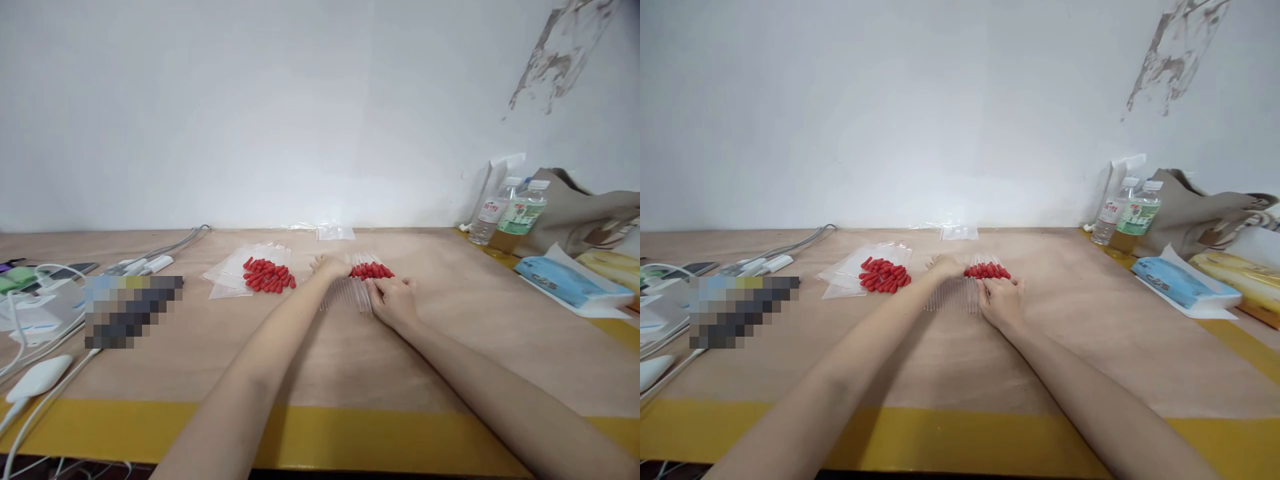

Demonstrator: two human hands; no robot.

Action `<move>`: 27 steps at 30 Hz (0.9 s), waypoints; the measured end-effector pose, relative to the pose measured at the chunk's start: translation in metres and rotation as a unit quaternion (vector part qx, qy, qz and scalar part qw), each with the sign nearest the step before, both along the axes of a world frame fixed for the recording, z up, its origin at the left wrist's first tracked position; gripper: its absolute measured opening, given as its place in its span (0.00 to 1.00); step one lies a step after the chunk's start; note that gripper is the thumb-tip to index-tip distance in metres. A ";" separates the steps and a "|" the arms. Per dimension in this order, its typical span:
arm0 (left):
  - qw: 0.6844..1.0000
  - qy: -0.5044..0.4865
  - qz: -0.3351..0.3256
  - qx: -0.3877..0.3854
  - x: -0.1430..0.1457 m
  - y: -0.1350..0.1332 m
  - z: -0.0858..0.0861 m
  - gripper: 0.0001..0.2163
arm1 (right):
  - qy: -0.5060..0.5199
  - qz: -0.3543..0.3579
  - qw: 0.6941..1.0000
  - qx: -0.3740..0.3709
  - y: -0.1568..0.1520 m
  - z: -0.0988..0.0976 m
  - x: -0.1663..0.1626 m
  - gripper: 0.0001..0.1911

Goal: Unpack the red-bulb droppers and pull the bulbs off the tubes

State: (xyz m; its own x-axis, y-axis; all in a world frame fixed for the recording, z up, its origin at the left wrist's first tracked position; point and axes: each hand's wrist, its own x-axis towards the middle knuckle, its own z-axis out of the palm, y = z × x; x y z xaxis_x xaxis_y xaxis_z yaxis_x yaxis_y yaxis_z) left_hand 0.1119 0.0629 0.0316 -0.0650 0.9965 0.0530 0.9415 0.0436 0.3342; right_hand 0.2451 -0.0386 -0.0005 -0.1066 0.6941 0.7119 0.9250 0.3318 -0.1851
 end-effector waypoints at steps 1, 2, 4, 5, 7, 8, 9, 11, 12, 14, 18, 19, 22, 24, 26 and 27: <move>1.000 -0.003 0.011 -0.008 0.004 0.005 -0.003 0.23 | 0.000 0.000 1.000 0.002 0.000 0.000 0.000 0.20; 1.000 -0.007 0.019 -0.013 0.006 0.009 -0.005 0.23 | 0.000 0.000 1.000 0.003 0.000 0.000 0.000 0.20; 1.000 -0.012 0.025 -0.013 0.009 0.014 -0.005 0.22 | 0.001 0.001 1.000 0.007 0.000 0.000 0.001 0.21; 1.000 -0.015 0.025 -0.007 0.009 0.014 -0.003 0.21 | 0.002 0.001 1.000 0.008 0.000 0.000 0.002 0.21; 0.999 -0.020 0.016 0.023 0.004 0.009 0.005 0.17 | 0.011 0.004 1.000 0.012 -0.001 -0.001 0.002 0.20; 0.999 -0.022 0.005 0.045 -0.001 0.004 0.009 0.15 | 0.018 0.007 1.000 0.017 -0.001 -0.001 0.003 0.18; 0.997 -0.024 -0.012 0.070 -0.007 -0.004 0.014 0.14 | 0.029 0.009 0.999 0.024 0.000 -0.002 0.003 0.16; 0.991 -0.025 -0.061 0.118 -0.025 -0.025 0.022 0.12 | 0.055 0.014 0.997 0.046 0.001 -0.003 0.002 0.12; 0.986 -0.026 -0.090 0.138 -0.036 -0.038 0.023 0.10 | 0.070 0.018 0.996 0.059 0.001 -0.004 0.002 0.14; 0.974 -0.023 -0.141 0.174 -0.061 -0.064 0.020 0.07 | 0.100 0.037 0.991 0.082 0.001 -0.005 0.001 0.19; 0.930 0.000 -0.269 0.252 -0.103 -0.108 -0.004 0.06 | 0.129 0.103 0.981 0.106 -0.003 -0.006 -0.002 0.23; 0.920 0.005 -0.288 0.267 -0.110 -0.115 -0.011 0.06 | 0.121 0.118 0.980 0.107 -0.005 -0.005 -0.003 0.23; 0.900 0.014 -0.312 0.303 -0.119 -0.129 -0.026 0.05 | 0.058 0.164 0.979 0.107 -0.012 -0.002 -0.006 0.21; 0.892 0.017 -0.317 0.322 -0.119 -0.133 -0.031 0.04 | 0.002 0.188 0.977 0.105 -0.016 0.000 -0.008 0.18; 0.881 0.018 -0.323 0.345 -0.117 -0.136 -0.033 0.03 | -0.046 0.204 0.972 0.104 -0.020 0.001 -0.011 0.17; 0.875 0.018 -0.325 0.358 -0.116 -0.136 -0.033 0.03 | -0.062 0.209 0.970 0.102 -0.021 0.001 -0.013 0.17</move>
State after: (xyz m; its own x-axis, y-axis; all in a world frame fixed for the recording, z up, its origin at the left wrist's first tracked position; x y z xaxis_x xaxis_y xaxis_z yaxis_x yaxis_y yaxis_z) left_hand -0.0041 -0.0732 -0.0016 0.5177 0.5323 0.6699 0.6996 -0.7140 0.0267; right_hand 0.2325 -0.0594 0.0006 -0.4428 0.4168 0.7939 0.7123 0.7013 0.0292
